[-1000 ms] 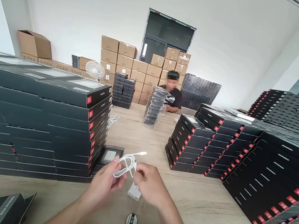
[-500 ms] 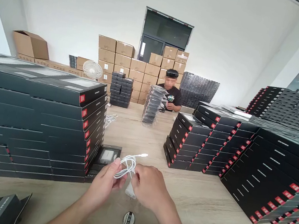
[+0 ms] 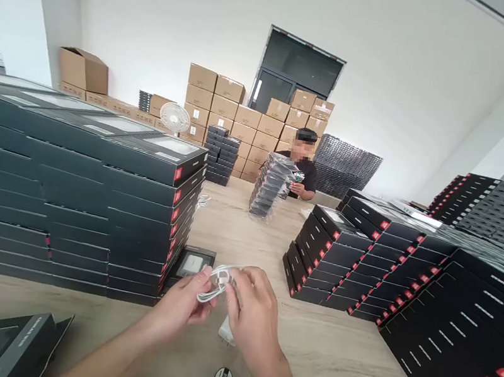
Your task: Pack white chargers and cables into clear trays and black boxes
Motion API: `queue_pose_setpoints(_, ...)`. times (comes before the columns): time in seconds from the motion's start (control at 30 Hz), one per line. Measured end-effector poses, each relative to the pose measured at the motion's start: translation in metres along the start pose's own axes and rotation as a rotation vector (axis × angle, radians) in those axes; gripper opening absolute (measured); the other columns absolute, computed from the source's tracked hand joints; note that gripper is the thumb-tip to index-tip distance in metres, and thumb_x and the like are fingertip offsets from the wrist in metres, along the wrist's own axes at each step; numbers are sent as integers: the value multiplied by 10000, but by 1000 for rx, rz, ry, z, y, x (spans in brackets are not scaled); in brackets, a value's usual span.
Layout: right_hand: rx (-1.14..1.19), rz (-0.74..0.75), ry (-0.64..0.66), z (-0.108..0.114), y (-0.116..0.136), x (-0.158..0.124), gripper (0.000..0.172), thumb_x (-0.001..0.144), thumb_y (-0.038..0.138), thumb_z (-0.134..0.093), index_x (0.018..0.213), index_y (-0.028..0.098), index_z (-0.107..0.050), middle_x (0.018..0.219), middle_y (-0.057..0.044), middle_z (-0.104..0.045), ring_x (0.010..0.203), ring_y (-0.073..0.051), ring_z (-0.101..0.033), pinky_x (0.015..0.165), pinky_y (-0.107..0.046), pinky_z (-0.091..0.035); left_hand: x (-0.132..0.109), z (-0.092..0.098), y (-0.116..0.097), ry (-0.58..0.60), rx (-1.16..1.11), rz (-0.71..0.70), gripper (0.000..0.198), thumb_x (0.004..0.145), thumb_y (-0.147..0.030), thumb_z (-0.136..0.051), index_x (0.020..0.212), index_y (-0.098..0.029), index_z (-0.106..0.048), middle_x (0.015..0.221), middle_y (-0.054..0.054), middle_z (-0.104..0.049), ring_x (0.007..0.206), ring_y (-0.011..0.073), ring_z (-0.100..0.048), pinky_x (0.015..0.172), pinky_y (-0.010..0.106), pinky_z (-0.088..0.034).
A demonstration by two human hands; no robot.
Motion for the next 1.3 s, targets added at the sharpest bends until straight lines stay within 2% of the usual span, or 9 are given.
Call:
queue_pose_setpoints(0.23,-194,137,-81,6,19,-1,130,959,192,-547,998,213,-669,932,-78,-644,870,-234,-600,766,-356,-462,-9,-8,-27,24,510,-274,493,925,-595,-379,662,-206,-527,599,-15,-520,539,154,-483,576,289,-359)
queue_pose_setpoints(0.37,-260,209,-130,10,28,-2,130,946,156,-554,964,198,-676,915,-72,-649,824,-220,-585,713,-337,-432,-10,-13,-29,32,585,-291,472,956,-537,-310,652,-219,-481,568,-31,-474,558,164,-479,594,289,-347)
queue_pose_setpoints(0.53,-377,172,6,-4,18,2,102,909,134,-585,858,188,-655,834,-58,-627,739,-212,-569,673,-340,-391,-9,-18,-26,72,670,-266,506,952,-569,-282,626,-228,-464,558,-26,-475,564,171,-483,601,290,-347)
queue_pose_setpoints(0.73,248,-84,-55,11,-14,1,114,968,257,-517,876,204,-559,796,-6,-569,691,-149,-527,653,-269,-408,-3,-12,-16,87,799,-190,530,944,-584,-315,605,-221,-499,518,-22,-498,525,163,-481,593,292,-349)
queue_pose_setpoints(0.83,603,-290,-225,21,-39,-3,171,962,350,-517,856,215,-526,733,27,-513,653,-130,-483,628,-250,-399,-2,-15,-10,115,683,-158,527,916,-621,-386,619,-209,-527,524,-18,-514,522,149,-483,567,279,-354)
queue_pose_setpoints(0.93,795,-450,-343,20,-64,-7,227,891,408,-580,790,213,-523,648,46,-487,601,-122,-442,594,-249,-372,-1,-9,-4,47,271,-60,513,833,-687,-497,682,-199,-534,609,-1,-586,518,132,-506,503,252,-348)
queue_pose_setpoints(1.07,822,-592,-169,-5,-78,-8,238,788,360,-600,637,214,-488,519,64,-434,505,-106,-369,523,-248,-309,1,5,-14,-59,-103,-82,464,717,-608,-713,728,-192,-508,644,-30,-575,481,73,-445,439,198,-259)
queue_pose_setpoints(1.2,649,-553,170,-29,-65,-11,192,756,284,-558,588,204,-512,549,40,-458,523,-121,-412,522,-253,-315,5,20,-18,-110,6,-106,449,650,-523,-784,704,-195,-482,595,-70,-498,451,47,-350,434,193,-203)
queue_pose_setpoints(1.3,309,-414,15,-2,-61,-6,94,796,271,-589,785,192,-637,675,12,-517,609,-154,-484,583,-272,-373,6,22,-16,-107,263,-118,402,690,-520,-711,669,-215,-450,539,-85,-424,464,74,-351,472,219,-253)
Point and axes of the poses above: each hand's wrist, its own x-axis towards the middle knuckle, its own z-axis out of the back of the hand, y = z × x, the point moved 10 cm from there along x, towards the middle knuckle
